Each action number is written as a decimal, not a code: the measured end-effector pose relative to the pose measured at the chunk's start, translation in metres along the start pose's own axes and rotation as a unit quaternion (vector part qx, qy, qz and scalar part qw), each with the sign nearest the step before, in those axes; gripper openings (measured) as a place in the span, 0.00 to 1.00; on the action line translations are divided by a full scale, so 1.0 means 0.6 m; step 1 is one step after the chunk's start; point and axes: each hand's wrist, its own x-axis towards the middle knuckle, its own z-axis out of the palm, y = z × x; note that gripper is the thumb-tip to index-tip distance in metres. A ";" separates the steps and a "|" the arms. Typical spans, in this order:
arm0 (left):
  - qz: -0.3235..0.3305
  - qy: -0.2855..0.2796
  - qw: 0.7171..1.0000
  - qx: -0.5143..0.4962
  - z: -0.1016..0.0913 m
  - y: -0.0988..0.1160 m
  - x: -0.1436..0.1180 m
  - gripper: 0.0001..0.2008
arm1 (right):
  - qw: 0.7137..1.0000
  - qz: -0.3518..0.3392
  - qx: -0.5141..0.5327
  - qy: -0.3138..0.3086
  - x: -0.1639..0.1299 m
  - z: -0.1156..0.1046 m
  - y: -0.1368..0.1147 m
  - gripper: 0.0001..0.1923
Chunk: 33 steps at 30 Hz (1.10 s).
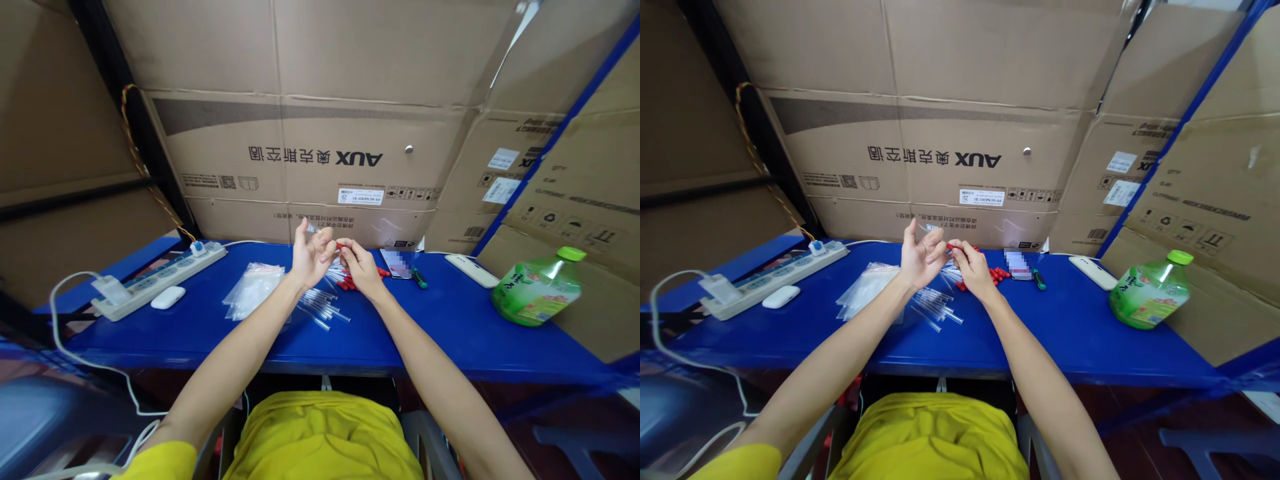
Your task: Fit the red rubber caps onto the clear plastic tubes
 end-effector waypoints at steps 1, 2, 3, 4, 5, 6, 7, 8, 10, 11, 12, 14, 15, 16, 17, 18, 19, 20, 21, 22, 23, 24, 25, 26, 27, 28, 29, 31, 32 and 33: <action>-0.001 0.000 1.000 0.000 0.000 -0.001 0.000 0.33 | 1.000 0.004 0.007 0.000 0.000 0.001 0.000 0.23; 0.000 0.001 1.000 0.000 0.000 -0.002 -0.001 0.33 | 1.000 0.010 0.017 -0.001 0.000 0.002 -0.001 0.23; 0.005 0.004 1.000 0.000 0.000 -0.003 0.000 0.33 | 0.999 0.017 0.032 -0.001 0.001 0.004 -0.002 0.23; 0.014 0.007 1.000 -0.001 0.000 -0.004 0.000 0.33 | 0.998 0.025 0.049 -0.004 0.001 0.006 -0.005 0.24; 0.028 0.009 1.000 -0.004 0.001 -0.005 0.000 0.33 | 0.997 0.033 0.068 -0.007 0.001 0.007 -0.008 0.24; 0.043 0.011 0.999 -0.008 0.002 -0.006 0.000 0.33 | 0.995 0.043 0.087 -0.011 0.002 0.009 -0.011 0.25; 0.056 0.011 0.998 -0.013 0.003 -0.008 0.000 0.33 | 0.993 0.052 0.102 -0.017 0.002 0.011 -0.014 0.25; 0.066 0.010 0.998 -0.017 0.004 -0.010 0.000 0.33 | 0.991 0.062 0.113 -0.025 0.003 0.012 -0.016 0.26; 0.076 0.004 0.997 -0.019 0.005 -0.012 0.000 0.33 | 0.988 0.079 0.127 -0.041 0.003 0.015 -0.018 0.28; 0.078 0.002 0.997 -0.016 0.005 -0.013 0.000 0.33 | 0.986 0.084 0.134 -0.048 0.004 0.016 -0.018 0.29; 0.078 0.001 0.997 -0.012 0.005 -0.014 -0.001 0.33 | 0.985 0.087 0.142 -0.053 0.004 0.017 -0.018 0.30; 0.073 0.002 0.997 -0.006 0.005 -0.013 -0.002 0.33 | 0.982 0.091 0.156 -0.059 0.004 0.018 -0.016 0.31; 0.068 0.003 0.998 -0.005 0.004 -0.012 -0.002 0.34 | 0.981 0.093 0.160 -0.062 0.004 0.019 -0.016 0.31; 0.063 0.003 0.998 -0.005 0.004 -0.011 -0.003 0.33 | 0.980 0.093 0.162 -0.065 0.004 0.019 -0.016 0.31; 0.060 0.001 0.998 -0.007 0.003 -0.010 -0.003 0.33 | 0.980 0.094 0.162 -0.067 0.004 0.019 -0.017 0.31; 0.059 -0.002 0.998 -0.007 0.003 -0.010 -0.003 0.33 | 0.980 0.094 0.162 -0.068 0.003 0.019 -0.018 0.31; 0.060 -0.004 0.998 -0.007 0.003 -0.009 -0.003 0.32 | 0.979 0.096 0.163 -0.070 0.003 0.019 -0.019 0.31; 0.061 -0.004 0.998 -0.006 0.003 -0.008 -0.003 0.32 | 0.979 0.100 0.165 -0.070 0.003 0.019 -0.020 0.31; 0.062 -0.001 0.998 -0.006 0.003 -0.008 -0.004 0.32 | 0.978 0.106 0.168 -0.071 0.003 0.020 -0.020 0.31; 0.062 0.004 0.998 -0.006 0.003 -0.007 -0.004 0.32 | 0.976 0.115 0.171 -0.073 0.003 0.020 -0.021 0.31; 0.062 0.010 0.998 -0.008 0.003 -0.007 -0.004 0.32 | 0.974 0.125 0.176 -0.074 0.003 0.020 -0.021 0.30; 0.061 0.015 0.998 -0.010 0.004 -0.007 -0.004 0.31 | 0.971 0.134 0.182 -0.075 0.003 0.020 -0.020 0.30; 0.061 0.016 0.998 -0.013 0.004 -0.006 -0.004 0.31 | 0.969 0.140 0.190 -0.076 0.003 0.020 -0.020 0.30; 0.063 0.014 0.998 -0.016 0.004 -0.006 -0.004 0.31 | 0.966 0.144 0.200 -0.078 0.003 0.020 -0.019 0.29; 0.066 0.009 0.998 -0.020 0.004 -0.006 -0.004 0.31 | 0.963 0.145 0.212 -0.080 0.002 0.020 -0.018 0.28; 0.070 0.003 0.997 -0.023 0.004 -0.006 -0.004 0.31 | 0.960 0.145 0.224 -0.082 0.002 0.020 -0.017 0.28; 0.074 -0.003 0.997 -0.026 0.004 -0.006 -0.003 0.31 | 0.957 0.145 0.236 -0.084 0.002 0.019 -0.016 0.27; 0.079 -0.012 0.996 -0.029 0.003 -0.006 -0.003 0.31 | 0.951 0.147 0.258 -0.090 0.002 0.019 -0.016 0.27; 0.080 -0.014 0.996 -0.029 0.003 -0.006 -0.003 0.31 | 0.948 0.148 0.266 -0.092 0.002 0.019 -0.017 0.26; 0.079 -0.014 0.996 -0.028 0.003 -0.006 -0.003 0.31 | 0.946 0.148 0.271 -0.093 0.002 0.018 -0.018 0.26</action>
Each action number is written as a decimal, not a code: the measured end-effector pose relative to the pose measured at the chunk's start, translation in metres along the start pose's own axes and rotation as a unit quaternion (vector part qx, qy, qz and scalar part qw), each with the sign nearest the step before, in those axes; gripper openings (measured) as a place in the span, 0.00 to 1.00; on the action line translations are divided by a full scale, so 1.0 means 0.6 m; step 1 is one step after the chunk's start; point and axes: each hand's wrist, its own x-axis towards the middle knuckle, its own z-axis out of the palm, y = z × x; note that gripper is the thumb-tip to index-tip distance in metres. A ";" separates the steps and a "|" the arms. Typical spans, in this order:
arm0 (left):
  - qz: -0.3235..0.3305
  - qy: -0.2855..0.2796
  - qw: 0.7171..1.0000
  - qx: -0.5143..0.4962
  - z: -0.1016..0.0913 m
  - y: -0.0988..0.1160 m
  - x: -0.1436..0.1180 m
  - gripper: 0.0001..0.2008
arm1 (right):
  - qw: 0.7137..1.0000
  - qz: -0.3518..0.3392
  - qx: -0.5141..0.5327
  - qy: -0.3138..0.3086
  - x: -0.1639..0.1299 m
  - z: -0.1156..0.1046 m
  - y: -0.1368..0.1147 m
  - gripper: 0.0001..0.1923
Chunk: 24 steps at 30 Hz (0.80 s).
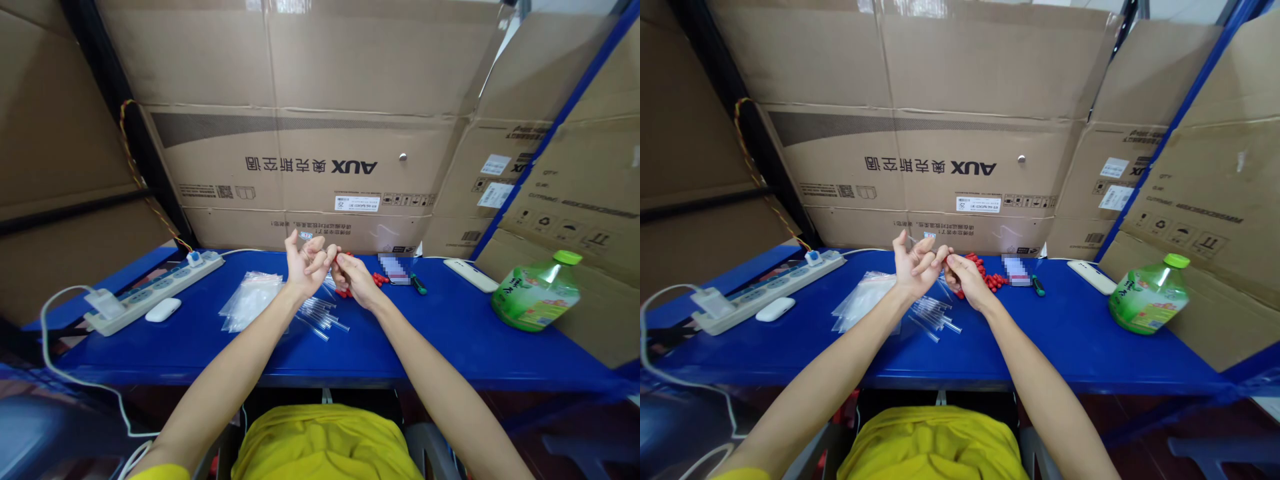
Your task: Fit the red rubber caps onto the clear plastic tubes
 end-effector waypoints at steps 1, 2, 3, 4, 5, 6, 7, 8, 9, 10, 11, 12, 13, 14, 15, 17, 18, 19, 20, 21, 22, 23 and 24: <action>-0.001 0.002 1.000 0.002 0.000 0.000 0.000 0.32 | 1.000 0.000 0.002 -0.001 0.000 0.000 -0.001 0.26; -0.002 0.005 1.000 0.002 0.001 0.000 0.000 0.32 | 1.000 -0.001 0.002 -0.001 -0.001 0.001 -0.002 0.26; -0.003 0.009 1.000 0.002 0.001 0.000 0.000 0.32 | 1.000 -0.003 0.000 -0.001 -0.001 0.001 -0.002 0.26; -0.002 0.011 1.000 0.000 0.001 0.000 -0.001 0.32 | 1.000 -0.005 -0.002 0.001 -0.001 0.002 -0.003 0.27; -0.001 0.011 1.000 -0.003 0.002 0.000 -0.001 0.32 | 1.000 -0.008 -0.006 0.003 -0.001 0.002 -0.003 0.27; 0.002 0.010 1.000 -0.005 0.002 -0.001 -0.001 0.32 | 1.000 -0.012 -0.010 0.006 -0.002 0.002 -0.002 0.27; 0.004 0.008 1.000 -0.007 0.002 -0.001 -0.002 0.31 | 1.000 -0.016 -0.015 0.009 -0.002 0.001 -0.002 0.27; 0.006 0.007 1.000 -0.006 0.003 -0.001 -0.002 0.31 | 0.999 -0.021 -0.020 0.013 -0.002 0.001 -0.001 0.27; 0.007 0.007 1.000 -0.005 0.003 -0.001 -0.003 0.32 | 0.999 -0.027 -0.027 0.019 -0.002 0.001 0.000 0.27; 0.008 0.008 1.000 -0.002 0.003 -0.001 -0.003 0.32 | 0.999 -0.032 -0.033 0.025 -0.001 0.001 0.000 0.27; 0.010 0.008 1.000 0.002 0.003 -0.001 -0.003 0.32 | 0.998 -0.038 -0.040 0.031 -0.001 0.001 0.000 0.26; 0.011 0.006 1.000 0.006 0.003 -0.001 -0.003 0.32 | 0.997 -0.044 -0.046 0.037 -0.001 0.001 0.000 0.26; 0.013 0.003 1.000 0.010 0.004 -0.001 -0.002 0.33 | 0.997 -0.050 -0.053 0.041 -0.001 0.001 -0.001 0.26; 0.016 0.000 1.000 0.014 0.005 -0.001 -0.002 0.33 | 0.996 -0.055 -0.059 0.044 -0.001 0.001 -0.002 0.26; 0.018 -0.001 1.000 0.018 0.005 -0.001 -0.001 0.33 | 0.995 -0.061 -0.066 0.047 -0.001 0.001 -0.003 0.26; 0.019 0.007 0.999 0.027 0.007 -0.001 0.000 0.34 | 0.993 -0.071 -0.082 0.052 -0.001 0.001 -0.005 0.27; 0.018 0.015 0.999 0.032 0.008 -0.001 0.000 0.34 | 0.992 -0.075 -0.091 0.053 -0.001 0.001 -0.006 0.26; 0.016 0.022 0.999 0.034 0.008 -0.001 0.000 0.34 | 0.991 -0.077 -0.098 0.055 -0.001 0.002 -0.007 0.26; 0.015 0.026 0.999 0.033 0.008 -0.001 0.001 0.34 | 0.990 -0.077 -0.105 0.056 -0.001 0.002 -0.008 0.27; 0.014 0.026 0.999 0.027 0.007 -0.001 0.001 0.34 | 0.989 -0.077 -0.111 0.057 -0.002 0.002 -0.009 0.27; 0.014 0.022 0.999 0.019 0.007 -0.001 0.001 0.34 | 0.989 -0.077 -0.116 0.057 -0.002 0.002 -0.011 0.27; 0.016 0.016 1.000 0.008 0.005 -0.001 0.001 0.33 | 0.988 -0.077 -0.122 0.056 -0.002 0.002 -0.012 0.27; 0.020 0.009 1.000 -0.002 0.004 0.000 0.002 0.33 | 0.988 -0.078 -0.126 0.054 -0.003 0.000 -0.013 0.27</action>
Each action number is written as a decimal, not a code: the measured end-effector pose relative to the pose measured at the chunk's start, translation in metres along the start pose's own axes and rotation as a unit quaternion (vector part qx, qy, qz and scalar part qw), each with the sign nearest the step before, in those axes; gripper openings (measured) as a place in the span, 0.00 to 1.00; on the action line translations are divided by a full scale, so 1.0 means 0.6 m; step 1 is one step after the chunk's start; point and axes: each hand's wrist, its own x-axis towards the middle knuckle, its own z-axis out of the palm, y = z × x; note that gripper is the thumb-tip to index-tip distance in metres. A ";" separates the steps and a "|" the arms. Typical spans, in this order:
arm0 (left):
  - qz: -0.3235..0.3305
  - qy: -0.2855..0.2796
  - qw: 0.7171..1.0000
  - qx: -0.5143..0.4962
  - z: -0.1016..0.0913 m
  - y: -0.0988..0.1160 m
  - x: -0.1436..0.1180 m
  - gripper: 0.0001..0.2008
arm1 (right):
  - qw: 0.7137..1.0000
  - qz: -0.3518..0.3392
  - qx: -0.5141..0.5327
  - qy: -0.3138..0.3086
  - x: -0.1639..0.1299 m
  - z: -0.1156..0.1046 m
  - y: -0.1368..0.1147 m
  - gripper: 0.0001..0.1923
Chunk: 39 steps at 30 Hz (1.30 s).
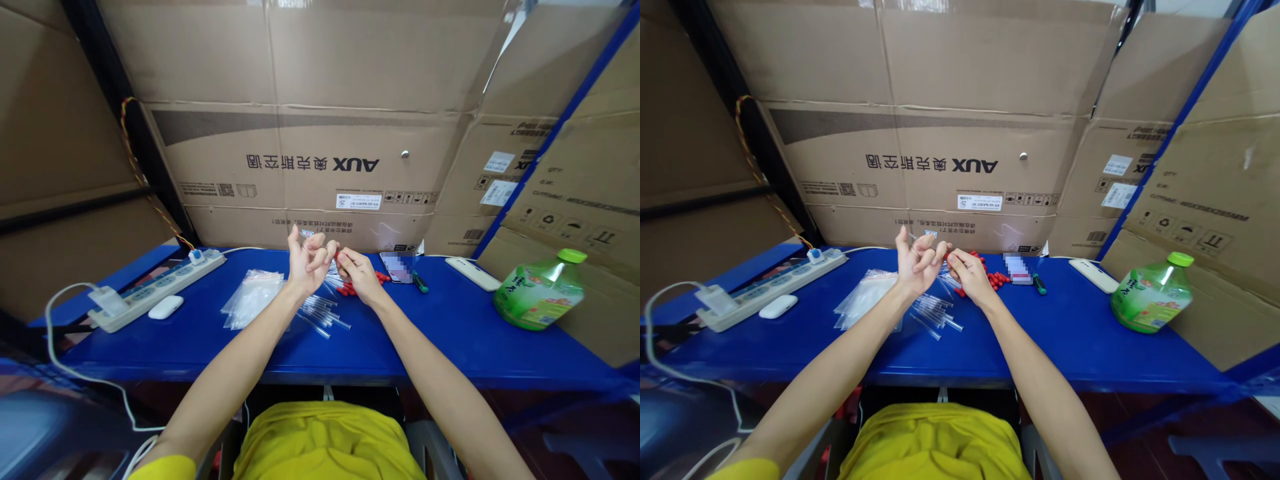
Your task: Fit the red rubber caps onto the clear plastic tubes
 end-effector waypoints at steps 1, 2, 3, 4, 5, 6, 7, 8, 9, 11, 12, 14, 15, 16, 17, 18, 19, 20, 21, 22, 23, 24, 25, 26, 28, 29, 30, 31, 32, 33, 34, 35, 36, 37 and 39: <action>0.006 -0.005 1.000 -0.008 -0.002 0.001 0.001 0.32 | 1.000 -0.002 -0.003 -0.002 0.000 -0.002 -0.001 0.27; 0.016 -0.007 1.000 -0.011 -0.004 0.001 0.002 0.32 | 1.000 -0.004 -0.007 -0.002 0.000 -0.005 -0.002 0.27; 0.027 -0.005 1.000 -0.010 -0.005 0.002 0.003 0.31 | 1.000 -0.006 -0.013 -0.002 0.000 -0.009 -0.002 0.27; 0.039 0.000 0.999 -0.003 -0.007 0.003 0.005 0.31 | 1.000 -0.008 -0.021 0.000 0.000 -0.012 -0.002 0.27; 0.050 0.007 0.999 0.008 -0.008 0.004 0.007 0.30 | 0.999 -0.009 -0.031 0.002 0.001 -0.016 -0.002 0.27; 0.060 0.014 0.998 0.022 -0.008 0.005 0.009 0.30 | 0.999 -0.009 -0.041 0.004 0.001 -0.020 -0.002 0.27; 0.067 0.018 0.997 0.036 -0.008 0.006 0.011 0.29 | 0.999 -0.008 -0.049 0.005 0.002 -0.023 -0.001 0.27; 0.071 0.020 0.996 0.050 -0.009 0.007 0.013 0.29 | 0.998 -0.006 -0.054 0.006 0.003 -0.026 -0.001 0.28; 0.070 0.018 0.995 0.065 -0.010 0.008 0.016 0.28 | 0.998 -0.005 -0.057 0.007 0.004 -0.028 0.000 0.28; 0.056 0.008 0.993 0.099 -0.014 0.011 0.022 0.27 | 0.998 -0.009 -0.063 0.013 0.005 -0.031 0.002 0.27; 0.047 0.002 0.992 0.119 -0.018 0.013 0.025 0.26 | 0.997 -0.015 -0.071 0.020 0.006 -0.032 0.003 0.27; 0.041 0.001 0.985 0.165 -0.030 0.015 0.033 0.20 | 0.994 -0.031 -0.098 0.037 0.008 -0.037 0.008 0.25; 0.050 0.007 0.980 0.194 -0.037 0.015 0.036 0.16 | 0.992 -0.039 -0.113 0.047 0.009 -0.040 0.010 0.24; 0.066 0.019 0.970 0.234 -0.045 0.014 0.039 0.13 | 0.989 -0.047 -0.131 0.059 0.010 -0.044 0.013 0.23; 0.087 0.036 0.953 0.290 -0.054 0.012 0.041 0.11 | 0.984 -0.053 -0.151 0.073 0.011 -0.048 0.016 0.22; 0.108 0.052 0.923 0.365 -0.062 0.009 0.042 0.11 | 0.979 -0.060 -0.176 0.088 0.011 -0.053 0.019 0.21; 0.131 0.065 0.876 0.459 -0.069 0.007 0.042 0.11 | 0.971 -0.065 -0.205 0.103 0.012 -0.058 0.021 0.20; 0.152 0.066 0.813 0.558 -0.075 0.004 0.041 0.11 | 0.963 -0.068 -0.235 0.115 0.012 -0.064 0.023 0.19; 0.174 0.058 0.744 0.643 -0.080 0.001 0.039 0.10 | 0.954 -0.070 -0.264 0.124 0.012 -0.069 0.024 0.19; 0.198 0.043 0.678 0.706 -0.083 -0.001 0.036 0.10 | 0.946 -0.070 -0.287 0.131 0.012 -0.073 0.024 0.18; 0.220 0.022 0.622 0.751 -0.085 -0.002 0.034 0.10 | 0.941 -0.070 -0.303 0.134 0.012 -0.076 0.023 0.17; 0.240 -0.002 0.579 0.780 -0.085 -0.004 0.031 0.10 | 0.938 -0.070 -0.313 0.135 0.012 -0.079 0.022 0.17; 0.255 -0.030 0.549 0.795 -0.084 -0.005 0.029 0.10 | 0.936 -0.072 -0.318 0.135 0.011 -0.080 0.020 0.17; 0.263 -0.062 0.532 0.802 -0.082 -0.006 0.027 0.11 | 0.935 -0.075 -0.321 0.132 0.011 -0.080 0.018 0.16; 0.253 -0.129 0.529 0.799 -0.079 -0.009 0.025 0.13 | 0.938 -0.080 -0.317 0.115 0.009 -0.079 0.014 0.16; 0.238 -0.159 0.539 0.792 -0.078 -0.012 0.025 0.14 | 0.940 -0.081 -0.314 0.102 0.008 -0.078 0.011 0.16; 0.217 -0.179 0.550 0.786 -0.077 -0.016 0.026 0.14 | 0.943 -0.079 -0.312 0.087 0.008 -0.077 0.010 0.16; 0.195 -0.188 0.559 0.784 -0.078 -0.020 0.026 0.14 | 0.944 -0.075 -0.312 0.073 0.007 -0.077 0.008 0.17; 0.174 -0.186 0.562 0.787 -0.079 -0.025 0.027 0.14 | 0.945 -0.070 -0.315 0.061 0.007 -0.077 0.008 0.17; 0.157 -0.179 0.561 0.793 -0.081 -0.029 0.027 0.14 | 0.944 -0.065 -0.320 0.051 0.007 -0.078 0.008 0.17; 0.144 -0.170 0.556 0.800 -0.083 -0.032 0.028 0.14 | 0.943 -0.060 -0.325 0.044 0.007 -0.080 0.009 0.18; 0.136 -0.164 0.551 0.807 -0.085 -0.035 0.028 0.14 | 0.943 -0.057 -0.327 0.040 0.007 -0.082 0.010 0.18; 0.131 -0.160 0.545 0.812 -0.086 -0.036 0.029 0.14 | 0.944 -0.053 -0.325 0.038 0.007 -0.084 0.012 0.19; 0.129 -0.158 0.541 0.816 -0.088 -0.037 0.029 0.14 | 0.946 -0.047 -0.318 0.038 0.007 -0.087 0.014 0.20; 0.128 -0.159 0.532 0.822 -0.089 -0.037 0.029 0.15 | 0.958 -0.023 -0.283 0.035 0.008 -0.090 0.020 0.23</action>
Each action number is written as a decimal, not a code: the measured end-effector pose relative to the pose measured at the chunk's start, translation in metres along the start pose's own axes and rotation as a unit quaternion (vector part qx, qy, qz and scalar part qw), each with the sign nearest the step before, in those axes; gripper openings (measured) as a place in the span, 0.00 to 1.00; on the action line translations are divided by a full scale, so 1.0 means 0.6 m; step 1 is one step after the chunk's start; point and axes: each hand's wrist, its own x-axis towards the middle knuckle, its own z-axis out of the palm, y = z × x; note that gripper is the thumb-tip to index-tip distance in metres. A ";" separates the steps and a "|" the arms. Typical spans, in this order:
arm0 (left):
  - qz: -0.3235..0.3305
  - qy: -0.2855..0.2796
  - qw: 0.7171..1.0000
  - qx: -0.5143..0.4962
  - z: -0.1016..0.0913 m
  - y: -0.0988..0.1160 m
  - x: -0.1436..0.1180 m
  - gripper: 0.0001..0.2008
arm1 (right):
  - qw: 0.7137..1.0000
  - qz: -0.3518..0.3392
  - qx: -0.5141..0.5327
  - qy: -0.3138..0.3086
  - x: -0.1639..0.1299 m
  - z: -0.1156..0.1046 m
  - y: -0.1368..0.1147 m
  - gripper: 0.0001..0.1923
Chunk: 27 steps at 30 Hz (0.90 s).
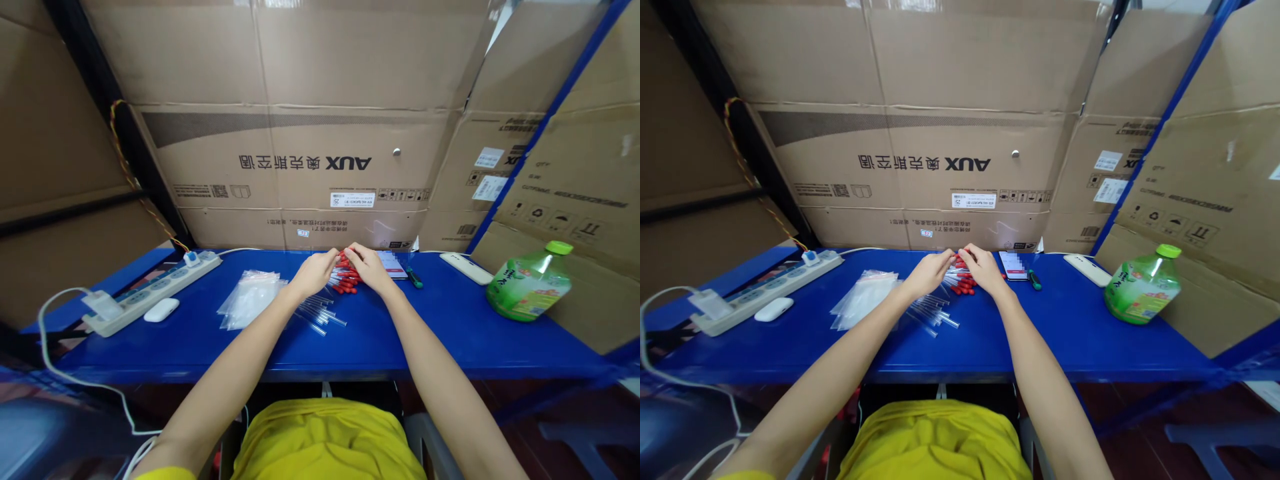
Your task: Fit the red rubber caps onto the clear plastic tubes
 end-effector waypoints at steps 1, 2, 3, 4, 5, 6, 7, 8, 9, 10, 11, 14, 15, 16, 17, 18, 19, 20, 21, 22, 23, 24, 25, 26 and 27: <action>0.002 -0.001 1.000 0.004 0.000 0.000 0.000 0.15 | 0.999 0.016 0.027 -0.007 0.001 0.000 0.003 0.24; 0.005 -0.002 1.000 0.007 0.000 0.000 0.000 0.15 | 0.998 0.032 0.055 -0.014 0.001 0.001 0.006 0.26; 0.009 -0.004 1.000 0.010 0.000 0.000 0.000 0.15 | 0.996 0.046 0.080 -0.020 0.002 0.002 0.008 0.27; 0.012 -0.005 1.000 0.011 0.000 0.000 0.000 0.15 | 0.993 0.057 0.101 -0.022 0.003 0.003 0.009 0.29; 0.013 -0.005 1.000 0.011 0.000 0.000 0.001 0.15 | 0.991 0.065 0.118 -0.022 0.004 0.003 0.010 0.29; 0.011 -0.005 1.000 0.009 0.001 0.001 0.001 0.16 | 0.989 0.071 0.132 -0.020 0.005 0.004 0.010 0.30; 0.009 -0.003 1.000 0.004 0.002 0.001 0.001 0.16 | 0.986 0.076 0.147 -0.019 0.006 0.004 0.010 0.31; 0.006 0.000 1.000 -0.004 0.002 0.003 0.001 0.16 | 0.983 0.084 0.164 -0.019 0.006 0.004 0.008 0.31; 0.006 0.006 1.000 -0.017 0.002 0.004 0.001 0.16 | 0.978 0.093 0.184 -0.021 0.006 0.004 0.006 0.32; 0.008 0.011 0.999 -0.036 0.002 0.007 0.002 0.17 | 0.973 0.103 0.204 -0.024 0.006 0.005 0.003 0.32; 0.011 0.017 0.998 -0.058 0.001 0.010 0.002 0.17 | 0.968 0.112 0.222 -0.026 0.006 0.005 0.000 0.33; 0.022 0.028 0.991 -0.132 -0.004 0.022 0.002 0.18 | 0.959 0.120 0.257 -0.022 0.006 0.005 -0.010 0.33; 0.023 0.030 0.987 -0.154 -0.007 0.026 0.001 0.18 | 0.958 0.118 0.260 -0.018 0.006 0.006 -0.012 0.34; 0.024 0.031 0.984 -0.172 -0.009 0.030 0.001 0.18 | 0.959 0.116 0.258 -0.011 0.007 0.007 -0.014 0.34; 0.023 0.032 0.982 -0.187 -0.011 0.033 0.001 0.19 | 0.961 0.114 0.252 -0.005 0.008 0.007 -0.016 0.34; 0.022 0.031 0.980 -0.198 -0.013 0.036 0.000 0.19 | 0.964 0.113 0.242 0.001 0.008 0.008 -0.016 0.35; 0.020 0.029 0.978 -0.205 -0.014 0.038 0.000 0.19 | 0.967 0.112 0.230 0.007 0.009 0.009 -0.016 0.35; 0.018 0.027 0.978 -0.208 -0.015 0.039 0.000 0.19 | 0.970 0.111 0.217 0.013 0.010 0.010 -0.015 0.35; 0.016 0.025 0.977 -0.209 -0.016 0.039 0.000 0.19 | 0.972 0.109 0.205 0.020 0.011 0.010 -0.013 0.35; 0.012 0.024 0.978 -0.208 -0.016 0.039 0.001 0.19 | 0.975 0.106 0.195 0.028 0.011 0.009 -0.011 0.35; 0.009 0.024 0.978 -0.207 -0.015 0.039 0.002 0.19 | 0.977 0.102 0.185 0.037 0.012 0.009 -0.008 0.34; 0.006 0.025 0.978 -0.205 -0.015 0.038 0.003 0.19 | 0.979 0.096 0.174 0.048 0.012 0.007 -0.006 0.34; 0.004 0.027 0.979 -0.204 -0.014 0.036 0.004 0.19 | 0.982 0.086 0.159 0.061 0.012 0.006 -0.004 0.33; 0.002 0.030 0.979 -0.203 -0.013 0.035 0.006 0.19 | 0.984 0.071 0.142 0.076 0.012 0.005 -0.003 0.33; 0.001 0.033 0.979 -0.203 -0.012 0.034 0.007 0.18 | 0.987 0.055 0.122 0.092 0.012 0.004 -0.002 0.32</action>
